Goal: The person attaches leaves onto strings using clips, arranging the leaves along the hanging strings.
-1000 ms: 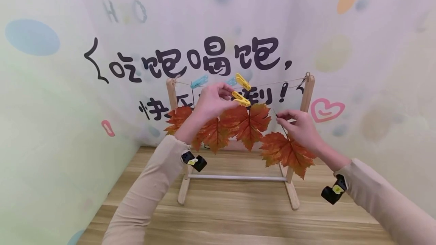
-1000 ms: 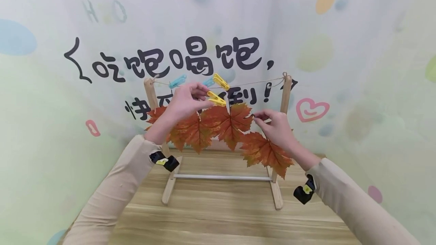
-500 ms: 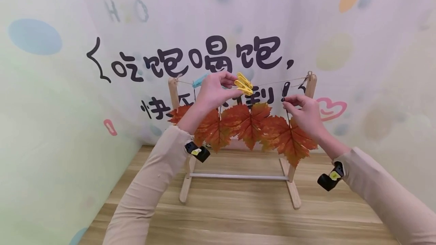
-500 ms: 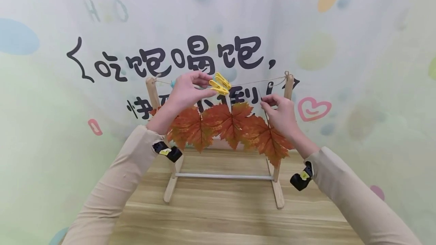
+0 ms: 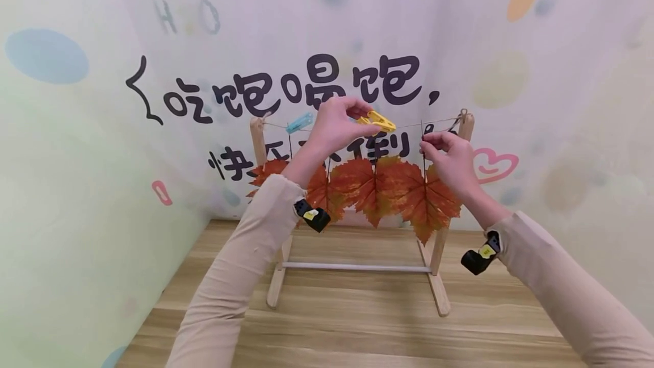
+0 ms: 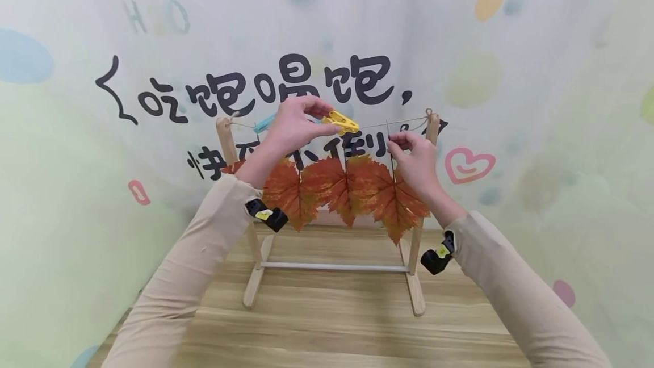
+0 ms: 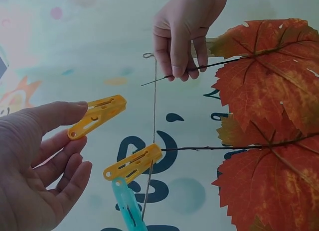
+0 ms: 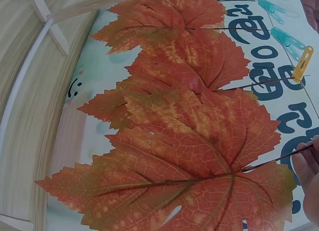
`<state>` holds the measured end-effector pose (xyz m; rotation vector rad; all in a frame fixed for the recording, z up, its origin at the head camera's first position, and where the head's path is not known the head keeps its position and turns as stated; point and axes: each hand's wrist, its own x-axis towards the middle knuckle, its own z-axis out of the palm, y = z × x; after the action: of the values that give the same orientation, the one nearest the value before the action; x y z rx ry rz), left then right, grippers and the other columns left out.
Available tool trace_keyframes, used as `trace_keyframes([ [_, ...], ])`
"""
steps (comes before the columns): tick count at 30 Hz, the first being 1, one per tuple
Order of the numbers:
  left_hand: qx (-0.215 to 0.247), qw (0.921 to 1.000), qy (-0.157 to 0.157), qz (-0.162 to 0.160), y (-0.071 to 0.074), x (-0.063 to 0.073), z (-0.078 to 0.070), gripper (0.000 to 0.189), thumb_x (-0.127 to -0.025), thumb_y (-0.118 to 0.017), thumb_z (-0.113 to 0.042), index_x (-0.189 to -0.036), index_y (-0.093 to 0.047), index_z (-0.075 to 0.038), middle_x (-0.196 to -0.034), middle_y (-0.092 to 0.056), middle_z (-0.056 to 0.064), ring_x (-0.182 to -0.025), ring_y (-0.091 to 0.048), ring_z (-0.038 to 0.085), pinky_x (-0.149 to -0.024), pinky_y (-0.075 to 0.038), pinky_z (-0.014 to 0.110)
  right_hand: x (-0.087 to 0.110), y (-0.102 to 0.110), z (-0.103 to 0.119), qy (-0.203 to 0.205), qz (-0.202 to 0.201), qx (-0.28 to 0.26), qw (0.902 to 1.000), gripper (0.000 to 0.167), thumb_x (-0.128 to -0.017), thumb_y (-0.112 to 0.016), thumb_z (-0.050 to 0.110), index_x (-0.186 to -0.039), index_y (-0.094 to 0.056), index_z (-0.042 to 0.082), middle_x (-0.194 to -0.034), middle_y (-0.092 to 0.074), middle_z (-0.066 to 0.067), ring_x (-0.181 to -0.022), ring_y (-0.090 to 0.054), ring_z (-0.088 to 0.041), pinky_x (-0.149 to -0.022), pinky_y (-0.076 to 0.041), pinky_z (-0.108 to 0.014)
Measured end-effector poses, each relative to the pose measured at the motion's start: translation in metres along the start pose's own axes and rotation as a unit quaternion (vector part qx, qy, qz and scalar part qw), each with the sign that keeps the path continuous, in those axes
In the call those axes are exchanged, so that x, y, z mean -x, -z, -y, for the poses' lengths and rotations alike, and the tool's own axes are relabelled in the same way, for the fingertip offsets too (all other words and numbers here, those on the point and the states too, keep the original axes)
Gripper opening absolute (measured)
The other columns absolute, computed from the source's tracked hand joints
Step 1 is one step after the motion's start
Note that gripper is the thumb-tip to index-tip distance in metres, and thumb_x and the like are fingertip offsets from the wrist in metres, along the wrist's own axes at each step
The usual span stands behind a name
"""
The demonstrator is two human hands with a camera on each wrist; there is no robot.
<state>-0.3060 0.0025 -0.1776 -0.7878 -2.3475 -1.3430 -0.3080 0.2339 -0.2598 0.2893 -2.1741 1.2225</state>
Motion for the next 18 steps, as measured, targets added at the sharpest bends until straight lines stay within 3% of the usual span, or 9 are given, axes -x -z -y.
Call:
trace_keyframes([
  [6,-0.007,0.9999,0.009,-0.004,-0.008,-0.011,-0.001,0.030,-0.074,-0.076,-0.017,-0.100,-0.067,-0.004,-0.092,-0.065,0.005,-0.081,-0.056,0.013,-0.067,-0.049,0.017,-0.002,-0.002,0.006,-0.024,0.007,-0.010,0.9996,0.025,-0.088,-0.059,0.019,-0.103,-0.062,-0.001,-0.092,-0.064,-0.017,-0.069,-0.058,0.000,-0.063,-0.046,-0.009],
  [18,-0.056,0.9979,-0.031,-0.012,-0.021,-0.032,0.005,0.028,-0.077,-0.073,-0.022,-0.100,-0.068,-0.007,-0.095,-0.066,0.005,-0.081,-0.056,0.012,-0.070,-0.045,0.017,-0.006,-0.006,0.003,-0.049,-0.012,-0.067,0.9965,0.023,-0.088,-0.059,0.013,-0.104,-0.060,-0.004,-0.088,-0.064,-0.010,-0.071,-0.061,-0.004,-0.067,-0.049,-0.012],
])
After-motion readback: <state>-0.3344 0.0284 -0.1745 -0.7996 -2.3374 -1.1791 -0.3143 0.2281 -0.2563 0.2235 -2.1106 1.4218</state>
